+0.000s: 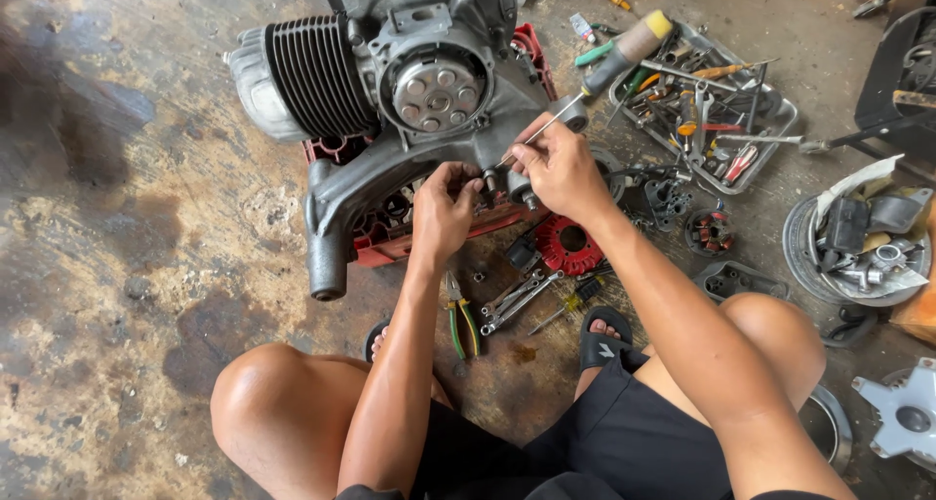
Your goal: The person sits on the floor and works on a motorcycle engine placed on a red crate. They use a wrench to tighten bolts on the engine casing, then switch to pliers to adjust a component on the side. Finally, they use a screwdriver to work on a part near the engine's front.
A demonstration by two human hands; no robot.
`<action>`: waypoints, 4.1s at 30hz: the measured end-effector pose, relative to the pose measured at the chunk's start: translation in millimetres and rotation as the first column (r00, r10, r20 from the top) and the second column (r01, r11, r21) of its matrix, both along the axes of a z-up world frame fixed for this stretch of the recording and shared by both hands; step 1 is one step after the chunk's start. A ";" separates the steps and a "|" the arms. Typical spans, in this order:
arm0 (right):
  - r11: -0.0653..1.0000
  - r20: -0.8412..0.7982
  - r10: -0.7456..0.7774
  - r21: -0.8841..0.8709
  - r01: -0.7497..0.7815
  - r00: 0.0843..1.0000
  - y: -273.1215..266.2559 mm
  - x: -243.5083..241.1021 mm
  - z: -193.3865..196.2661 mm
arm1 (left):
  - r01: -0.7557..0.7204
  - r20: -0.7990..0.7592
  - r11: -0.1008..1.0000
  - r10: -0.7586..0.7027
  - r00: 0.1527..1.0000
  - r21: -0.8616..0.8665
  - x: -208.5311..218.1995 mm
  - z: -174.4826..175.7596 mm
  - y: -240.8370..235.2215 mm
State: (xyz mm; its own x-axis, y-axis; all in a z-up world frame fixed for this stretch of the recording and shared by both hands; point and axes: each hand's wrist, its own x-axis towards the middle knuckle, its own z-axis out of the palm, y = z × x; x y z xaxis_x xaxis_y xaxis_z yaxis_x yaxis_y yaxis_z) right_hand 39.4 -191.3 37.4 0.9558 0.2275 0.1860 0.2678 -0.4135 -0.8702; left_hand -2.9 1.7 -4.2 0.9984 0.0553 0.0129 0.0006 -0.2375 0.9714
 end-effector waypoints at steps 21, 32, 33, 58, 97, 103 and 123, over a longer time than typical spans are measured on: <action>0.991 0.089 -0.064 -0.108 0.073 0.994 -0.5 -18.5 5.4 | -0.009 -0.021 1.000 0.009 1.000 0.020 -7.7 -43.6 -6.9; 0.988 0.205 -0.025 -0.143 0.055 0.978 -4.2 -19.6 -20.1 | 0.004 -0.027 1.000 -0.004 1.000 -0.013 -8.5 -51.1 -9.1; 0.986 0.207 -0.029 -0.153 0.062 0.978 -5.3 -19.4 -21.6 | 0.002 -0.024 1.000 -0.002 1.000 -0.007 -7.8 -52.7 -9.5; 0.979 0.152 0.005 -0.204 0.026 0.988 -2.6 -16.6 -7.1 | 0.013 -0.020 1.000 -0.013 1.000 0.002 -10.3 -40.0 -9.5; 0.996 -0.060 -0.012 0.083 0.017 0.998 -1.0 -6.0 2.5 | -0.033 0.112 0.998 0.038 0.993 -0.048 -2.8 -22.6 -16.8; 0.997 -0.065 -0.005 0.080 0.011 0.998 -3.3 -6.8 1.3 | -0.001 0.127 1.000 0.001 0.992 0.003 -3.2 -18.1 -13.0; 0.993 -0.001 -0.059 -0.107 0.059 0.998 -8.0 -17.7 1.7 | -0.008 0.369 0.993 -0.035 0.929 0.114 -9.3 -15.2 -8.6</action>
